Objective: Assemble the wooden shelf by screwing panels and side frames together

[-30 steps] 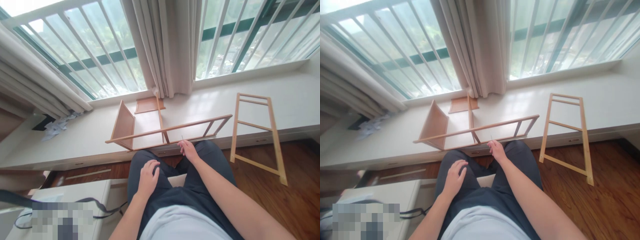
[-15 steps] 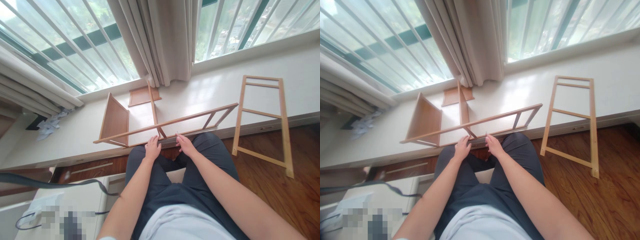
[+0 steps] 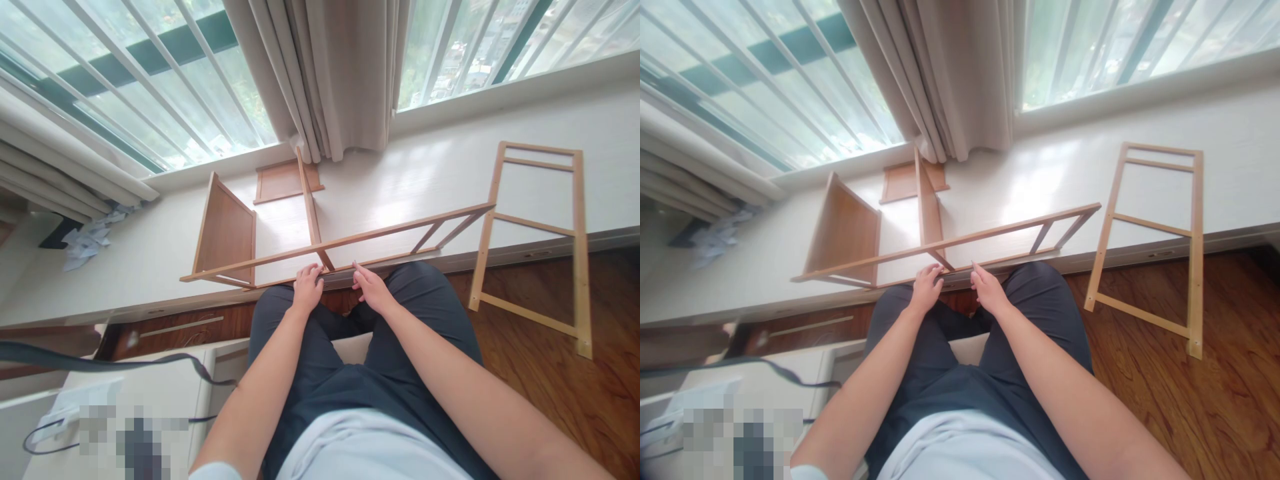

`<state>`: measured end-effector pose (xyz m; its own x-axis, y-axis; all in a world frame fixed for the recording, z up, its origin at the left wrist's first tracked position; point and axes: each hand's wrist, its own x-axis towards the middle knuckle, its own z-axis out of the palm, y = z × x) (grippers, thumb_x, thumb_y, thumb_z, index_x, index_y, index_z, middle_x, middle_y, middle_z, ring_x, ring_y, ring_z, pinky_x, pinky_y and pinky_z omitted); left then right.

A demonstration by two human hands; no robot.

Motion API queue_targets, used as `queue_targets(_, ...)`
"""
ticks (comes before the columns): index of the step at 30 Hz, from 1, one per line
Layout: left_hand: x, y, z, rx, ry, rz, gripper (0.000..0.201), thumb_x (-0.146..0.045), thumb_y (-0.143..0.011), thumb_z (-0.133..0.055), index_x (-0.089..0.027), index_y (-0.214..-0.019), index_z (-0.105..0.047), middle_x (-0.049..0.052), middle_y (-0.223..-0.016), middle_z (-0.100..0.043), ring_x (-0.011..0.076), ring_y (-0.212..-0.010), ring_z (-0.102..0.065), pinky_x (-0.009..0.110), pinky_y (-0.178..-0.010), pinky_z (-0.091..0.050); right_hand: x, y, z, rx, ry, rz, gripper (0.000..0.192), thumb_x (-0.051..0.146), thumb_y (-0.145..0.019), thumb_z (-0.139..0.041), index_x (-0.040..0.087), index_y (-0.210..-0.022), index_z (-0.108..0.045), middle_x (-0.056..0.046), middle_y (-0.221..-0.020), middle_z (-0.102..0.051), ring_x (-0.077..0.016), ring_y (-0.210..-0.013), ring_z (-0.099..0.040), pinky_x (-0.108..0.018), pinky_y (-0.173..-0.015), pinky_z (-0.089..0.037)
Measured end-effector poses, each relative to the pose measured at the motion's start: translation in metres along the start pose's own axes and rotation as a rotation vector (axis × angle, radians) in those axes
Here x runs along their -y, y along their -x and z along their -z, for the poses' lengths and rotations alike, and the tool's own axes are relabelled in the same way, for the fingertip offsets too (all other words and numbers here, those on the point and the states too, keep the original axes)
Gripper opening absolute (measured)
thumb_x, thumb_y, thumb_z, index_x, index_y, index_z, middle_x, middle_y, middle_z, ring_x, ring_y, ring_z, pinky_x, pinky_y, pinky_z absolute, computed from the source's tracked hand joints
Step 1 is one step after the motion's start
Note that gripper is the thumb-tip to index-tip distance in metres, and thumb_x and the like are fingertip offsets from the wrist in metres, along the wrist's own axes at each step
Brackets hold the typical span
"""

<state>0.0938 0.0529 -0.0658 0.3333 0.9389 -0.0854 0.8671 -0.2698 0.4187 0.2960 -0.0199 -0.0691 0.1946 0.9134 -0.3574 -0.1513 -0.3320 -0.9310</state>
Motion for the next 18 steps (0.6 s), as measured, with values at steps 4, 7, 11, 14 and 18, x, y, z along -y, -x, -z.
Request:
queue_targets(4,0.000,-0.003,-0.004,0.006,-0.003,-0.023,0.039,-0.020,-0.090,-0.054,-0.030,-0.125,-0.065,0.006,-0.131,-0.057,0.0261,-0.118,-0.048,0.043,-0.101,-0.045,0.001,0.001,0.000,-0.005,0.014,0.007,0.047,0.031,-0.085,-0.063,0.027,-0.132,-0.063,0.000,-0.077,-0.061,-0.0129,-0.066,-0.059,-0.014,-0.036,-0.041)
queue_targets(7,-0.002,-0.004,-0.007,0.009,-0.004,-0.039,0.034,-0.020,-0.090,-0.054,-0.028,-0.119,-0.068,0.007,-0.126,-0.057,0.0258,-0.113,-0.049,0.043,-0.099,-0.045,0.002,0.002,0.000,-0.011,0.047,0.033,0.044,0.030,-0.086,-0.061,0.026,-0.130,-0.064,0.000,-0.076,-0.062,-0.0134,-0.068,-0.059,-0.015,-0.041,-0.044)
queue_targets(11,-0.004,-0.005,-0.010,-0.011,0.025,-0.056,0.033,-0.017,-0.089,-0.053,-0.026,-0.117,-0.068,0.008,-0.121,-0.058,0.0255,-0.112,-0.049,0.041,-0.098,-0.045,0.003,0.003,0.003,-0.022,0.067,0.072,0.042,0.031,-0.086,-0.061,0.026,-0.128,-0.066,-0.001,-0.077,-0.062,-0.0145,-0.070,-0.060,-0.017,-0.042,-0.046)
queue_targets(14,-0.002,-0.006,-0.012,-0.029,0.052,-0.060,0.034,-0.015,-0.089,-0.053,-0.025,-0.118,-0.068,0.008,-0.118,-0.059,0.0249,-0.110,-0.049,0.040,-0.099,-0.045,0.004,-0.001,0.000,-0.022,0.065,0.075,0.041,0.035,-0.087,-0.060,0.025,-0.125,-0.066,-0.001,-0.081,-0.061,-0.0139,-0.066,-0.061,-0.017,-0.038,-0.044)
queue_targets(18,0.000,-0.007,-0.013,-0.055,0.085,-0.078,0.035,-0.013,-0.089,-0.052,-0.024,-0.118,-0.068,0.008,-0.114,-0.059,0.0243,-0.108,-0.050,0.040,-0.101,-0.043,0.007,-0.015,-0.013,0.065,-0.034,0.014,0.033,0.042,-0.088,-0.057,0.020,-0.110,-0.068,-0.003,-0.091,-0.061,-0.0107,-0.056,-0.062,-0.017,-0.031,-0.041)
